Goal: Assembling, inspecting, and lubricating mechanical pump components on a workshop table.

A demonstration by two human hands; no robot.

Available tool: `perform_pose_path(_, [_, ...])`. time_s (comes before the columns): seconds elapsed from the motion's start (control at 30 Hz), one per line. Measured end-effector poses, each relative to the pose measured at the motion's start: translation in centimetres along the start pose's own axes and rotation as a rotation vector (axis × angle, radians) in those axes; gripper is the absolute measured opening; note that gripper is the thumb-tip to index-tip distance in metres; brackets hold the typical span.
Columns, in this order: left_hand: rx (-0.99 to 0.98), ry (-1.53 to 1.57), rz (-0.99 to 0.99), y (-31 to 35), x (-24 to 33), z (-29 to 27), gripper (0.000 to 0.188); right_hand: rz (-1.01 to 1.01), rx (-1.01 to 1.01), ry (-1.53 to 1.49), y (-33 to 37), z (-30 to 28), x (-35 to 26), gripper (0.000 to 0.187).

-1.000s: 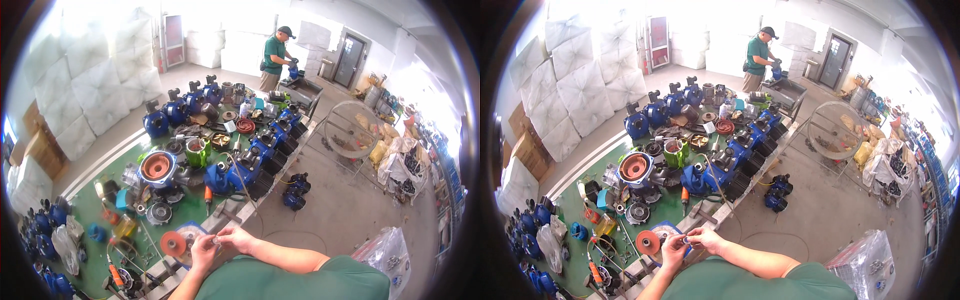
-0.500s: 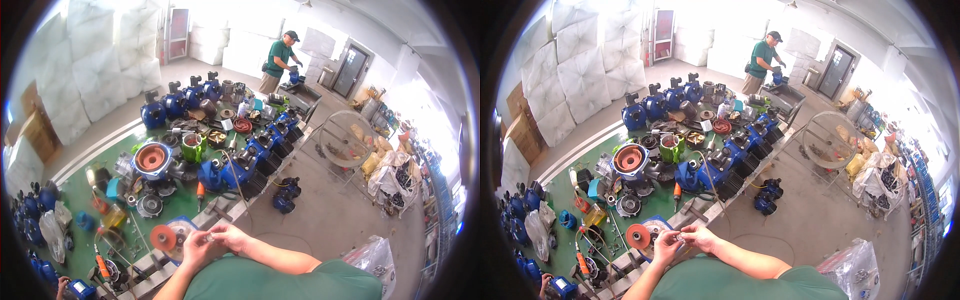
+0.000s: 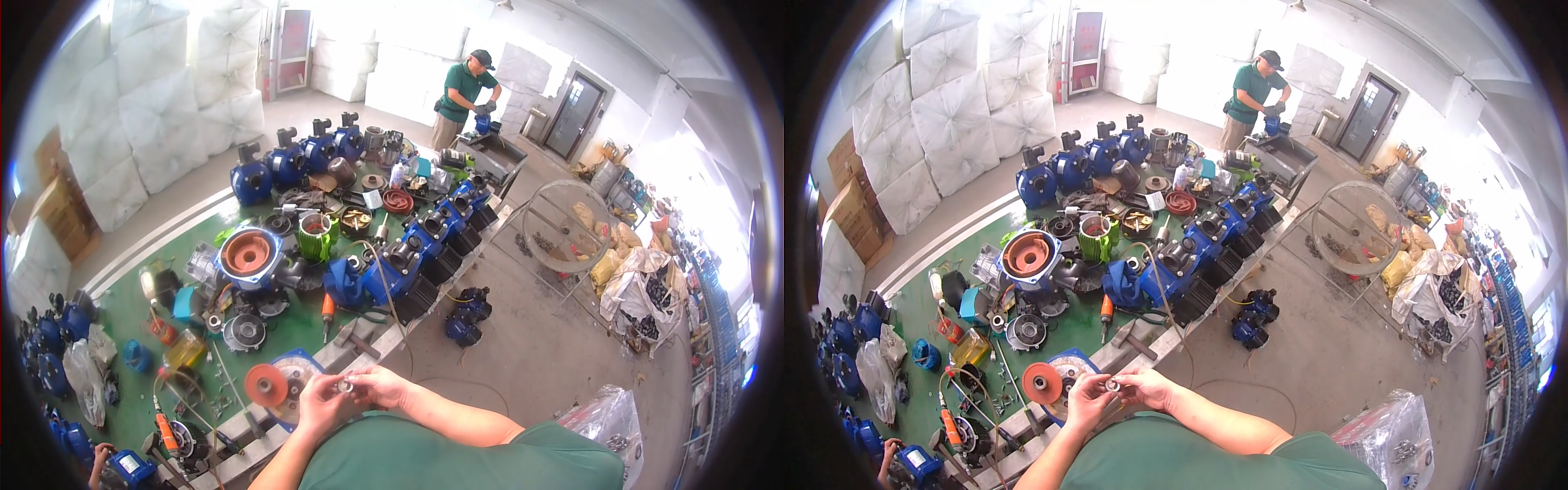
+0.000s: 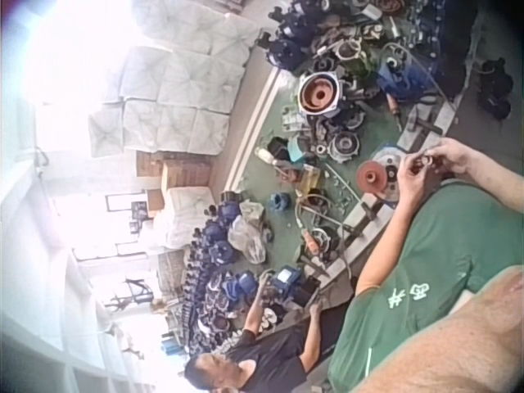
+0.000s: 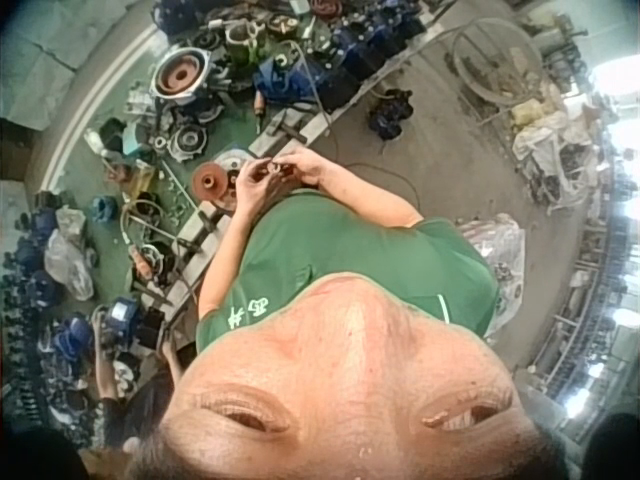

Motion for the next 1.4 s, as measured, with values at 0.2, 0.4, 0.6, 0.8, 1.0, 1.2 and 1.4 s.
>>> perform_pose_path(0.2, [-0.001, 0.284, -0.24, 0.8, -2.5, -0.5, 0.026, -0.161, -0.014, 0.107, 0.2, 1.0, 0.0, 0.02])
perform_pose_path(0.4, [-0.005, 0.276, -0.218, -0.1, -4.5, -0.5, 0.018, -0.299, 0.069, 0.419, 0.9, 2.3, -2.9, 0.019])
perform_pose_path(0.6, [-0.079, 0.362, -0.271, -1.2, -2.8, 0.1, 0.016, -0.358, -0.027, 0.449, 0.6, 4.2, -5.3, 0.019])
perform_pose_path(0.8, [-0.018, 0.375, -0.326, -0.4, -3.6, -1.0, 0.016, -0.327, -0.026, 0.532, -0.2, 4.2, -4.2, 0.021])
perform_pose_path(1.0, [0.085, 0.249, -0.329, 0.9, -3.3, -2.5, 0.019, -0.323, -0.003, 0.633, -0.7, 4.1, -3.0, 0.022])
perform_pose_path(1.2, [0.113, 0.185, -0.306, 1.0, -3.1, -3.6, 0.02, -0.297, -0.039, 0.658, -1.8, 5.1, -2.8, 0.021])
perform_pose_path(1.4, [0.213, 0.15, -0.24, 1.1, -3.6, -5.2, 0.018, -0.25, -0.036, 0.738, -3.6, 5.5, -2.4, 0.019])
Point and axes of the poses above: each hand's wrist, its own y-axis away from the middle knuckle, its own z-axis out of the palm, x = y × z, the point moved 9 cm from there along -y, towards the middle knuckle, and after that the axes turned 14 degrees about -z, right-handed, at the moved point
